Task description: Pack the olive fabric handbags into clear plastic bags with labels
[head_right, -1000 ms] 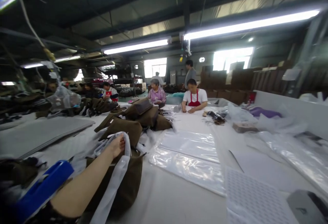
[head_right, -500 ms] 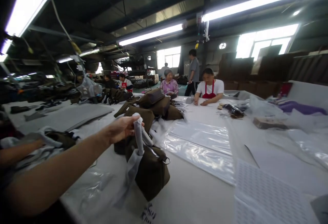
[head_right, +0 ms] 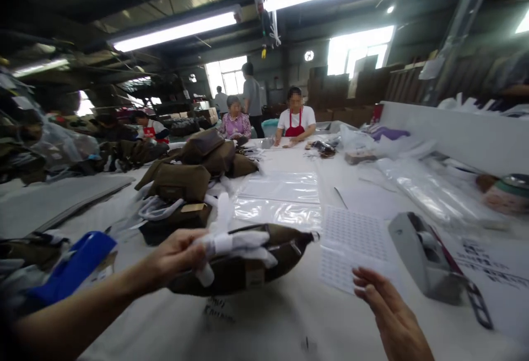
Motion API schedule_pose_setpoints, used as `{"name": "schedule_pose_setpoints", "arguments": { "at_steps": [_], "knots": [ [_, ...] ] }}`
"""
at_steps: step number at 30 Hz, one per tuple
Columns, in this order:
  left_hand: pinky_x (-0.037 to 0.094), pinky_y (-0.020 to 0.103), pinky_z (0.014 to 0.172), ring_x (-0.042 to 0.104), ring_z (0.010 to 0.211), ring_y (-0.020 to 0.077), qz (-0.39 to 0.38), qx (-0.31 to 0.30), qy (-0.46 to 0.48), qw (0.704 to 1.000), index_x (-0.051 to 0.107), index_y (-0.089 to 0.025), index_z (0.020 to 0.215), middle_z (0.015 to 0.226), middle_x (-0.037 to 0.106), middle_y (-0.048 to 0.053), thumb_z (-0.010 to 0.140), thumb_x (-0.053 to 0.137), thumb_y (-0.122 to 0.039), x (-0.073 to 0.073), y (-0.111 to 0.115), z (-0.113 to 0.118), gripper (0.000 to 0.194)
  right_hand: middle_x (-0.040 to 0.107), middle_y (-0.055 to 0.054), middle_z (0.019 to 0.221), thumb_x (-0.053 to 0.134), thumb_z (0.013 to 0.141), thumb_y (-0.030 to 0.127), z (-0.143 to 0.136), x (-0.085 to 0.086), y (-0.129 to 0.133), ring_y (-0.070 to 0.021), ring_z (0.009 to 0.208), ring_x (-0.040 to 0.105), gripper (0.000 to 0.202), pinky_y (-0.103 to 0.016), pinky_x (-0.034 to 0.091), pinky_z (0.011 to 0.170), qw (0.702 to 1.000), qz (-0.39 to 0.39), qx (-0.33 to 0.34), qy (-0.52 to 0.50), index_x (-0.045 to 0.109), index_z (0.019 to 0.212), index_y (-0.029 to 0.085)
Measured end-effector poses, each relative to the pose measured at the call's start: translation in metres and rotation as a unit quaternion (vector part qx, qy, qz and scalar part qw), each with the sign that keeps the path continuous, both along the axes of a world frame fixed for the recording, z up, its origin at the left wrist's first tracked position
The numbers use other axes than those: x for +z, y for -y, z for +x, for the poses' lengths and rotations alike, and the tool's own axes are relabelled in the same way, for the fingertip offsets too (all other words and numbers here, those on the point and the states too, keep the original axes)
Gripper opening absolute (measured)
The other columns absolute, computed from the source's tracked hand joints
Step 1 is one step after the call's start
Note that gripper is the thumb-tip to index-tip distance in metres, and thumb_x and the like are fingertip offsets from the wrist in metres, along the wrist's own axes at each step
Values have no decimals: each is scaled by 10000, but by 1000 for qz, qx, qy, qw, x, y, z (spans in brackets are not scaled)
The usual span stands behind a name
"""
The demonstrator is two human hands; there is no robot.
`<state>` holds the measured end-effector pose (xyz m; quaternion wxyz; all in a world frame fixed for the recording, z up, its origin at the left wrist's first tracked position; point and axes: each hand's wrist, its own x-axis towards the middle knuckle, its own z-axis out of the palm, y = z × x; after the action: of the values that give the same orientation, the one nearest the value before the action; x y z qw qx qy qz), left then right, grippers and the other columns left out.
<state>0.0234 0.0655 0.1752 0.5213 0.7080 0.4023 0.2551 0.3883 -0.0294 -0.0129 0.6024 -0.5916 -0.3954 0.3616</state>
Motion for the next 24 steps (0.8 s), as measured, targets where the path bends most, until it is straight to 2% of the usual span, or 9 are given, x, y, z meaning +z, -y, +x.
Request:
{"name": "schedule_pose_setpoints", "arguments": {
  "at_steps": [3,6,8,11,13,17,20,22,24],
  "knots": [
    [278,222,491,403,549,124,-45,-32,-56,997,597,-157,652,590,477,12,791,565,-460,-14,29,-4,335,529,-102,1243,636,760,366,-20,26,16,-300,1117,522,427,-451,484,915,978,66,31,197,526,1156,248],
    [254,222,478,380,526,111,-63,-9,-21,998,597,-151,670,572,455,4,793,549,-492,-19,24,-1,365,592,-47,1105,632,754,157,-57,60,30,-250,1116,518,305,-427,452,956,899,236,77,360,579,1023,291],
    [247,219,466,366,499,97,-66,5,24,998,604,-135,679,553,458,-1,793,541,-503,-24,7,3,391,626,-8,1028,581,802,134,-84,78,28,-193,1099,528,245,-348,452,970,786,369,209,450,603,975,306],
    [257,212,446,364,464,84,-83,0,71,994,586,-117,668,529,470,-6,796,519,-523,-31,-19,8,431,601,19,1167,539,865,187,-118,85,4,-158,1166,484,239,-309,415,1018,546,461,389,582,602,1073,285],
    [268,207,439,365,453,79,-87,-17,67,994,562,-118,667,515,460,-16,809,494,-539,-35,-28,8,449,539,17,1272,519,881,180,-130,79,-23,-184,1212,446,290,-380,385,1041,475,456,400,637,567,1147,285],
    [268,191,440,362,471,68,-78,-20,53,995,515,-134,695,563,461,-24,824,469,-551,-38,-27,1,439,481,14,1333,479,896,202,-133,66,-70,-235,1264,381,299,-465,335,1055,440,411,442,665,539,1171,304],
    [267,187,446,360,482,65,-78,-3,59,995,487,-146,695,593,447,-29,816,469,-565,-41,-23,-8,437,487,-19,1324,465,895,229,-137,66,-81,-251,1232,411,317,-451,355,1032,429,431,457,650,515,1206,270],
    [266,186,452,358,483,66,-80,-3,57,995,482,-150,700,591,427,-35,812,463,-581,-42,-20,-13,446,525,-55,1278,449,896,230,-149,66,-80,-266,1166,471,336,-444,406,976,433,457,437,642,504,1227,221],
    [265,185,459,356,488,68,-80,-7,52,995,479,-153,704,585,410,-40,812,451,-593,-41,-17,-14,454,572,-123,1197,444,875,166,-168,65,-78,-283,1026,555,347,-444,481,846,465,440,371,672,512,1214,133]
  ]
}}
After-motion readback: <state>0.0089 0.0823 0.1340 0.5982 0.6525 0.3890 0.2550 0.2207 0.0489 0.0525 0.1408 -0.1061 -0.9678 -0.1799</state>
